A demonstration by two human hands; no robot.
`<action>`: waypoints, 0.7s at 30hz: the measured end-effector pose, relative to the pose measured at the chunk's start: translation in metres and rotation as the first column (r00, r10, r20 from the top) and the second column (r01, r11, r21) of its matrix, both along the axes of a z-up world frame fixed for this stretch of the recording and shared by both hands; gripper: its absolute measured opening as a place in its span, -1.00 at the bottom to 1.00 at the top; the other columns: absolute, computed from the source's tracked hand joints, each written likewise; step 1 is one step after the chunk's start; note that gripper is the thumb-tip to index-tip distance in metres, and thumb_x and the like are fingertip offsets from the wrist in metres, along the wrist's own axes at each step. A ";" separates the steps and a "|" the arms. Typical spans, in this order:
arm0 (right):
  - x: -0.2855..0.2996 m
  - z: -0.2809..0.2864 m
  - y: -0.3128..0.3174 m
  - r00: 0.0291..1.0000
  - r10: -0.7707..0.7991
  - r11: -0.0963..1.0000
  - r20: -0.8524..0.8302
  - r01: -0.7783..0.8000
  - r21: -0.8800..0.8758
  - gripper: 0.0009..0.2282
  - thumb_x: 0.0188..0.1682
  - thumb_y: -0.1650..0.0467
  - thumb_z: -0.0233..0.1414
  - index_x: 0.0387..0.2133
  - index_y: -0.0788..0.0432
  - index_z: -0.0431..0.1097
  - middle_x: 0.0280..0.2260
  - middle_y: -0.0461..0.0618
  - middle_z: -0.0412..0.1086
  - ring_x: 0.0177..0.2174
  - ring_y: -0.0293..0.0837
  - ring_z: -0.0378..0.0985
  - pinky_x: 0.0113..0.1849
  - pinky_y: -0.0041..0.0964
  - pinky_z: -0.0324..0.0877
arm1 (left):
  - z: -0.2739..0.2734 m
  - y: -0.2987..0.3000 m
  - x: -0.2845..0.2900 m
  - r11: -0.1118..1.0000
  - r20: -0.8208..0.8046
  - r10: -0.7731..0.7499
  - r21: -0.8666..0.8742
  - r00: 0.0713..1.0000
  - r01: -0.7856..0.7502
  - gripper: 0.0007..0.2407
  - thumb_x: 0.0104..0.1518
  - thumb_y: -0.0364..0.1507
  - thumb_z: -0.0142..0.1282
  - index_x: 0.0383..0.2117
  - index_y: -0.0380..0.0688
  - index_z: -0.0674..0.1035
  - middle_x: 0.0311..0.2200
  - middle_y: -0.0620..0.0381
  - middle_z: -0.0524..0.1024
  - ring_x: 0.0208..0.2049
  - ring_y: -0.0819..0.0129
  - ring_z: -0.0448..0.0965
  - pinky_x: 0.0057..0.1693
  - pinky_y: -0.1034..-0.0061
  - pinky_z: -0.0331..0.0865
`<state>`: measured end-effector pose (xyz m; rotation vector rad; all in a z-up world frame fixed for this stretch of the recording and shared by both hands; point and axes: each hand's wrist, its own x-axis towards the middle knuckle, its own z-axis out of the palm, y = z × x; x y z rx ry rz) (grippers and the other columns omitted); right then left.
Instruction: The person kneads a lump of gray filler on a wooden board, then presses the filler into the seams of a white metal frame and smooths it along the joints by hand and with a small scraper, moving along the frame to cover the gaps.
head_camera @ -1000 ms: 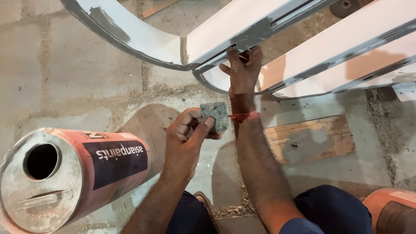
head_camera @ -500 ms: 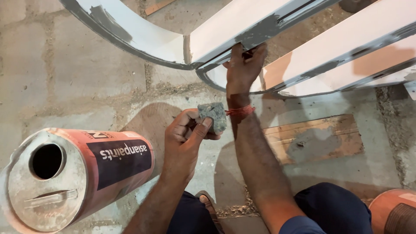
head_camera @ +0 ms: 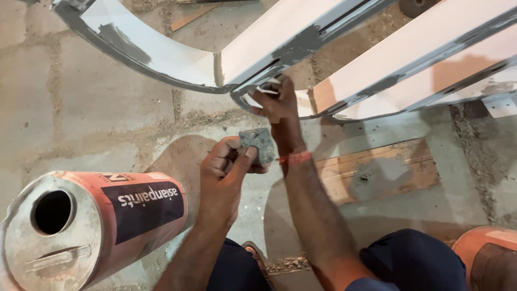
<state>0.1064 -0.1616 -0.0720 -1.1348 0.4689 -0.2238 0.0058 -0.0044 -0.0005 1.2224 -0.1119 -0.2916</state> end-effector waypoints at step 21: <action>-0.059 -0.156 -0.141 0.840 -0.542 0.831 -0.003 0.536 0.149 -0.89 0.03 0.37 0.21 -0.30 0.16 0.51 -0.44 -0.11 0.51 -0.54 -0.31 0.47 -0.49 -0.42 0.43 | -0.016 -0.055 0.016 0.987 0.031 -0.130 0.097 0.991 0.126 -0.95 0.32 -0.55 0.09 -0.25 -0.29 0.57 -0.35 0.07 0.62 -0.35 0.38 0.64 -0.15 0.42 0.60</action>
